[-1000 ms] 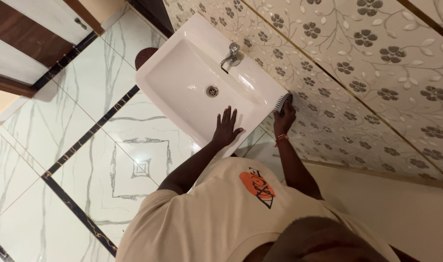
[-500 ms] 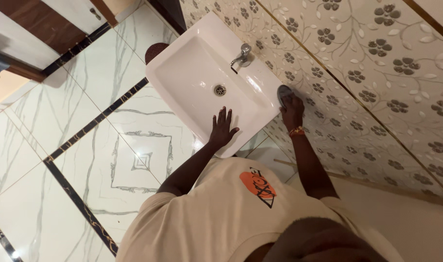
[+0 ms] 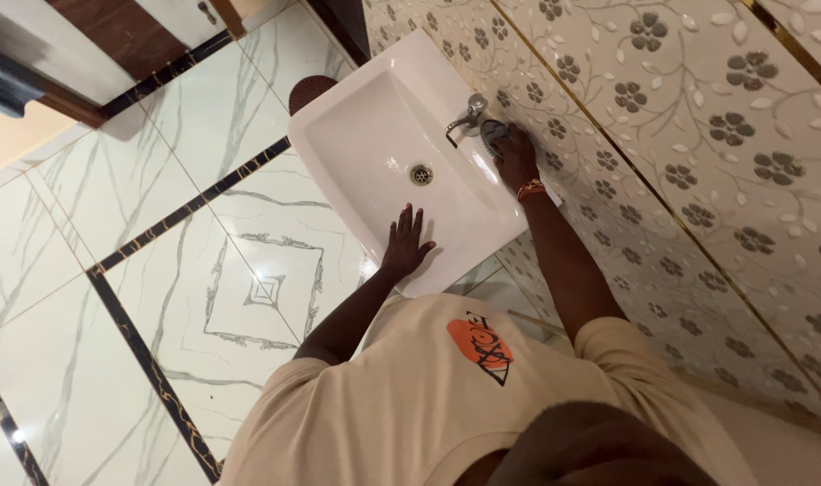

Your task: The person cleans a bathroom sink by scrubbing the ceramic surface and the faucet area with a cloth.

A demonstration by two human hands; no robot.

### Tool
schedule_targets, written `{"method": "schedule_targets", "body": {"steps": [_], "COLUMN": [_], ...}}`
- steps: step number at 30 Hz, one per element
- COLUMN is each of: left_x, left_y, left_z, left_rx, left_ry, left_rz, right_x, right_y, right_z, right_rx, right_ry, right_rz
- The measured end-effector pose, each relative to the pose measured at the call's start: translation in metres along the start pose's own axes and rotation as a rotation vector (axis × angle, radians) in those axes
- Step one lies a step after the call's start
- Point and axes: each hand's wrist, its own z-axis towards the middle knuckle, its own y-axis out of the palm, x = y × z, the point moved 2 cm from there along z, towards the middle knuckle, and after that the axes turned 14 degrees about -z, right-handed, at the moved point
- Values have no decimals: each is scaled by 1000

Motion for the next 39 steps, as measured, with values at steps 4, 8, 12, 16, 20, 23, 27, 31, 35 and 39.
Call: {"method": "schedule_targets", "body": {"steps": [4, 8, 12, 16, 20, 23, 27, 31, 35, 39], "left_x": [-2, 6, 11, 9, 4, 4, 7, 7, 11, 13], "left_y": [-5, -8, -14, -12, -9, -10, -11, -13, -17, -19], "left_z": [-3, -3, -4, -5, -4, -5, -6, -2, -16, -20], "left_rx": [14, -17, -17, -2, -4, 46, 23, 22, 177, 141], "left_ry": [-29, 5, 29, 71, 87, 139, 129, 133, 245, 336], "left_rz": [-46, -2, -26, -24, -30, -38, -66, -84, -54, -42], "right_x": [-5, 1, 6, 15, 20, 22, 20, 8, -12, -35], "right_y": [4, -5, -17, -31, -44, -55, -66, -68, -66, -66], "right_z": [17, 2, -21, -45, -69, -88, -109, -133, -153, -169], "right_rx": [-33, -43, -53, -72, -90, -79, -104, 17, 52, 65], "right_ry": [4, -22, -20, 23, 87, 116, 209, 282, 342, 363], "right_rz": [-123, -51, -64, -83, -98, -97, -98, -103, -149, -184]}}
